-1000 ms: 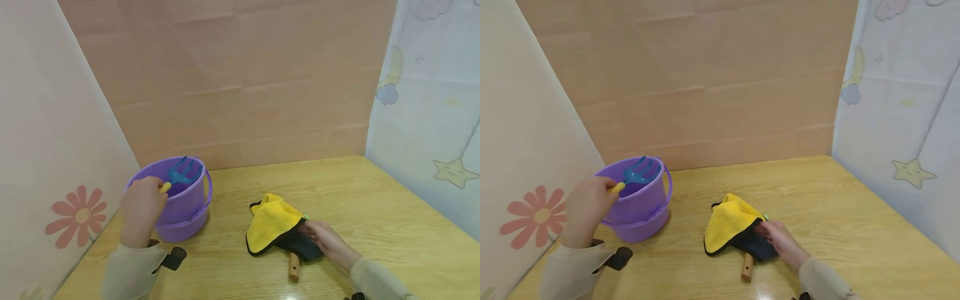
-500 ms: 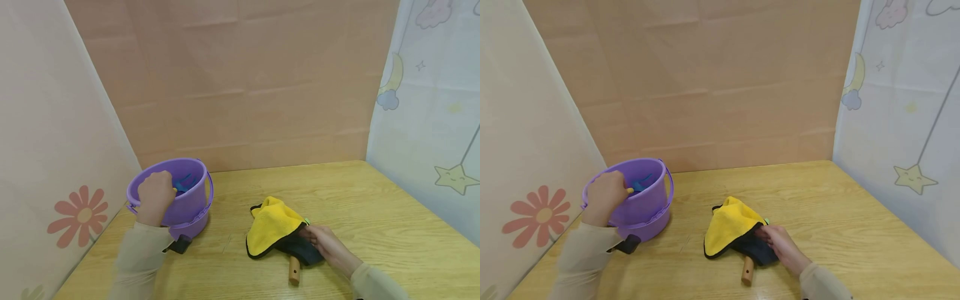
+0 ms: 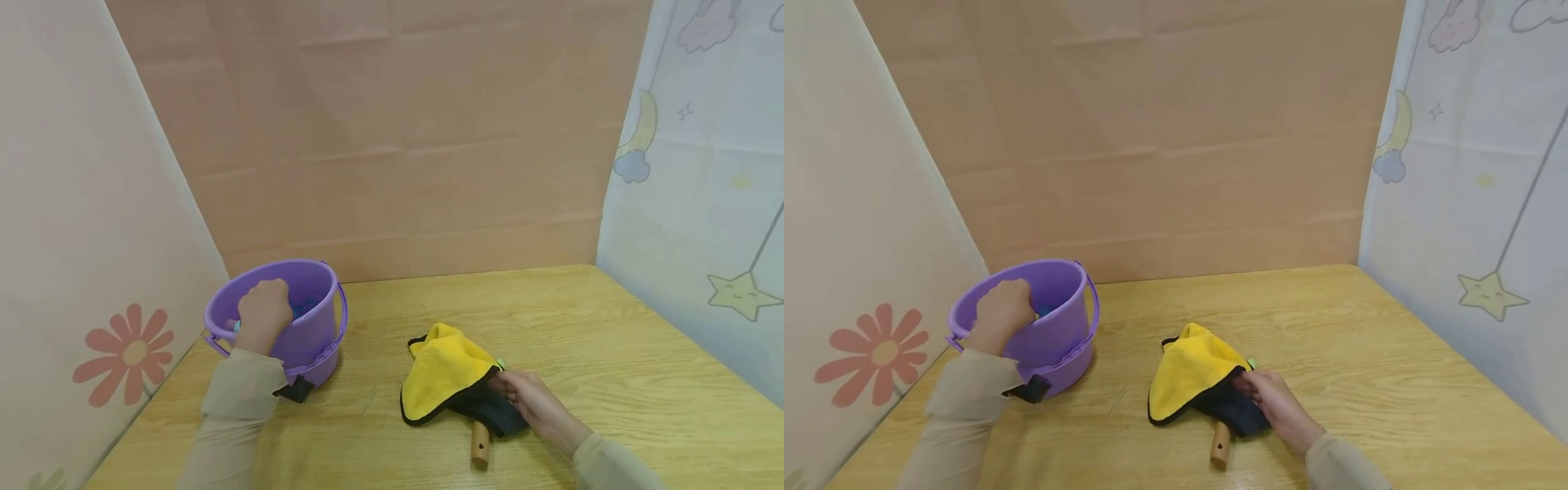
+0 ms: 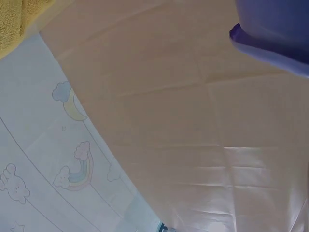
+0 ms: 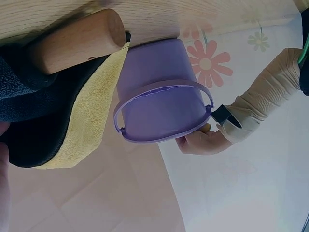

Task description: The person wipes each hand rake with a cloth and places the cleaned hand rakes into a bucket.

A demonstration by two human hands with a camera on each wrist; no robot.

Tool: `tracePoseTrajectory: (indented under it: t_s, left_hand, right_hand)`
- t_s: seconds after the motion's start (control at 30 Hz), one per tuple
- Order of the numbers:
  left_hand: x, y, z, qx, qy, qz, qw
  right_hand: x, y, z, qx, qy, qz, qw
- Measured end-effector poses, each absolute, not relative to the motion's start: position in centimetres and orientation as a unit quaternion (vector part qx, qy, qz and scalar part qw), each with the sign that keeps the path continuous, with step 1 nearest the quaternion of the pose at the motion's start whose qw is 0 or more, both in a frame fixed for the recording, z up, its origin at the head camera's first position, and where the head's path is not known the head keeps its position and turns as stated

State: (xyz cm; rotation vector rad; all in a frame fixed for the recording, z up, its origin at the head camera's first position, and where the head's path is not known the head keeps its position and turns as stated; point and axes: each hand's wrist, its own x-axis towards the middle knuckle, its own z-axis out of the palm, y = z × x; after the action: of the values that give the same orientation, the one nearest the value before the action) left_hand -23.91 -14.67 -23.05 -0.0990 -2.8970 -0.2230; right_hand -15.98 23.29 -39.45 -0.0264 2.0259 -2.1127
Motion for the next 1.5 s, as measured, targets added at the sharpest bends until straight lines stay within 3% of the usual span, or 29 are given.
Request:
tracePoseTrajectory:
  t_s: [0.33, 0.57, 0.9, 1.23, 1.5]
  left_hand:
    - [-24.6, -14.9, -23.4, -0.032, -0.991, -0.098, 0.080]
    - [-24.9, -15.2, -23.8, -0.038, -0.987, -0.129, 0.083]
    - [-25.0, -15.0, -24.3, -0.051, -0.986, -0.130, 0.095]
    - [-23.8, -14.0, -24.9, -0.060, -0.964, -0.136, 0.222]
    - [-22.2, -10.4, -26.0, -0.189, -0.879, -0.174, 0.401]
  right_hand:
    - [-15.9, 21.9, -38.6, 0.030, 0.737, -0.668, 0.094]
    - [-16.2, 20.0, -37.5, 0.064, 0.773, -0.625, 0.092]
    - [-16.8, 18.6, -38.4, 0.080, 0.811, -0.578, 0.039]
    - [-17.3, 19.3, -38.2, 0.068, 0.796, -0.602, -0.003]
    - [-17.2, 20.4, -36.7, 0.085, 0.709, -0.696, -0.073]
